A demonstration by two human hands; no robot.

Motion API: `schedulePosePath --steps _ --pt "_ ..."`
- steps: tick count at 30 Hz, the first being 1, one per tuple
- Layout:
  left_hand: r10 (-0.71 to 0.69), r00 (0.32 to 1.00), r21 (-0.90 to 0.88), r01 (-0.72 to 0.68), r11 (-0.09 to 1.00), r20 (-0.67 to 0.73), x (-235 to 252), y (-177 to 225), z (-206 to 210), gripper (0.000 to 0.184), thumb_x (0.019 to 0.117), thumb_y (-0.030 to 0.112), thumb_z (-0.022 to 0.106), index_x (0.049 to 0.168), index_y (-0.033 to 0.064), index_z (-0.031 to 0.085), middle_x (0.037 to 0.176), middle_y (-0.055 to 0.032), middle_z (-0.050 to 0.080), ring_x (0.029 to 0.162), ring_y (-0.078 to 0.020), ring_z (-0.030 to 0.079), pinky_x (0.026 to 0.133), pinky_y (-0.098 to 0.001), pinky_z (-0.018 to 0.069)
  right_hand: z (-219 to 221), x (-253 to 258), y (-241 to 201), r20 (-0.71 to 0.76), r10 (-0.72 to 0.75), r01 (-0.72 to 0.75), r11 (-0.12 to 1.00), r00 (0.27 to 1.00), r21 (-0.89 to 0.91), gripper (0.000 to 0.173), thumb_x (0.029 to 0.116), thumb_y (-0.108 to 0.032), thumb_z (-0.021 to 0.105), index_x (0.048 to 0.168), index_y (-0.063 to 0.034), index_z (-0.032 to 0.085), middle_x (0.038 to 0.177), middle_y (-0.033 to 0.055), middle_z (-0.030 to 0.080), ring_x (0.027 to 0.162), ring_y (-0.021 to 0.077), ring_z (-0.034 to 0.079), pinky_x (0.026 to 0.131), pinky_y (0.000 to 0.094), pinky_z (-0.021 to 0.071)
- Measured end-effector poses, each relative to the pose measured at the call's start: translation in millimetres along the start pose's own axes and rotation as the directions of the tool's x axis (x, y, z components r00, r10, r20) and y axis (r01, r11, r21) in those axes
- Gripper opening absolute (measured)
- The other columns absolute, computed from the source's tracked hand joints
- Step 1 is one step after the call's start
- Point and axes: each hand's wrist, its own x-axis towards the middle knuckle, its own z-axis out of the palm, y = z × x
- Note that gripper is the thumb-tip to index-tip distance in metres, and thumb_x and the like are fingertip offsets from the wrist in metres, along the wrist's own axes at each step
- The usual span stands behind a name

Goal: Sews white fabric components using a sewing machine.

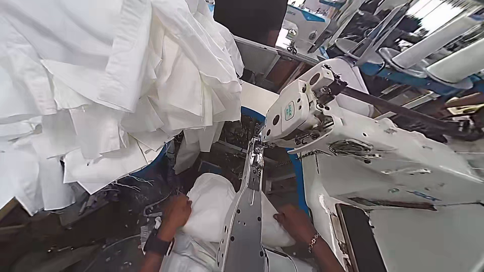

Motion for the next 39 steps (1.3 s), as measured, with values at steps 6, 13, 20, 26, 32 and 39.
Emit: schedulePosePath --steps 6,13,20,26,32,39 --pt "0.632 0.765 -0.718 -0.37 0.59 0.125 -58.4 118.8 -11.7 0.027 0.11 0.016 0.038 0.119 0.0012 0.06 0.073 0.0069 0.064 0.059 0.0009 0.06 0.057 -0.0177 0.053 41.7 -44.6 -71.3 -0.863 -0.416 0.602 0.779 0.285 -0.177 0.033 0.0886 -0.005 0.059 0.118 0.005 0.071 0.072 0.0139 0.069 0.053 0.0267 0.066 0.046 0.0402 0.0542" --pt "0.599 0.619 -0.036 -0.71 0.703 -0.508 -7.9 142.0 21.9 0.03 0.096 0.015 0.061 0.12 -0.0023 0.066 0.115 -0.021 0.067 0.102 -0.0331 0.067 0.088 -0.0491 0.0554 50.8 -39.4 -61.3 -0.884 -0.444 0.635 0.727 0.143 -0.262 0.021 0.0836 -0.011 0.059 0.095 0.0 0.073 0.066 0.0045 0.063 0.049 0.0153 0.059 0.041 0.0273 0.0452" --pt "0.614 0.672 0.008 -0.672 0.741 -0.414 -3.5 150.1 24.5 0.08 0.0909 0.039 0.074 0.153 0.0007 0.043 0.138 -0.0262 0.056 0.117 -0.0392 0.062 0.099 -0.0514 0.0512 -2.8 -13.1 -33.9 -0.86 -0.152 0.473 0.874 0.487 0.113 0.026 0.0946 -0.016 0.064 0.097 0.0089 0.072 0.082 0.0236 0.07 0.077 0.0392 0.071 0.07 0.0545 0.0551" --pt "0.793 0.422 0.267 -0.782 0.564 -0.439 -2.4 130.2 25.7 0.05 0.0958 0.042 0.064 0.129 0.0056 0.069 0.148 -0.0311 0.049 0.13 -0.0479 0.054 0.103 -0.0547 0.0488 3.7 3.3 -44.9 -0.919 -0.337 0.501 0.843 0.206 -0.196 0.019 0.0916 -0.011 0.063 0.09 0.0046 0.073 0.087 0.0197 0.072 0.07 0.0289 0.072 0.055 0.0377 0.0558" --pt "0.652 0.656 0.105 -0.67 0.735 -0.38 -9.2 141.4 24.1 0.052 0.1061 0.027 0.05 0.15 -0.0003 0.046 0.112 -0.0201 0.072 0.09 -0.0349 0.073 0.079 -0.0502 0.0576 2.0 11.2 -35.3 -0.873 -0.44 0.519 0.807 0.209 -0.282 0.022 0.0954 -0.014 0.06 0.083 0.0012 0.07 0.124 0.0179 0.072 0.072 0.0267 0.075 0.052 0.0385 0.0561" --pt "0.629 0.62 0.108 -0.667 0.737 -0.469 -6.1 156.2 20.5 0.065 0.0961 0.035 0.069 0.142 -0.0074 0.05 0.134 -0.0281 0.061 0.104 -0.0409 0.07 0.086 -0.0548 0.0549 2.6 8.1 -36.0 -0.792 -0.545 0.499 0.785 0.274 -0.368 0.015 0.0888 -0.007 0.06 0.083 0.001 0.071 0.133 0.0157 0.069 0.064 0.0295 0.073 0.047 0.043 0.0538"
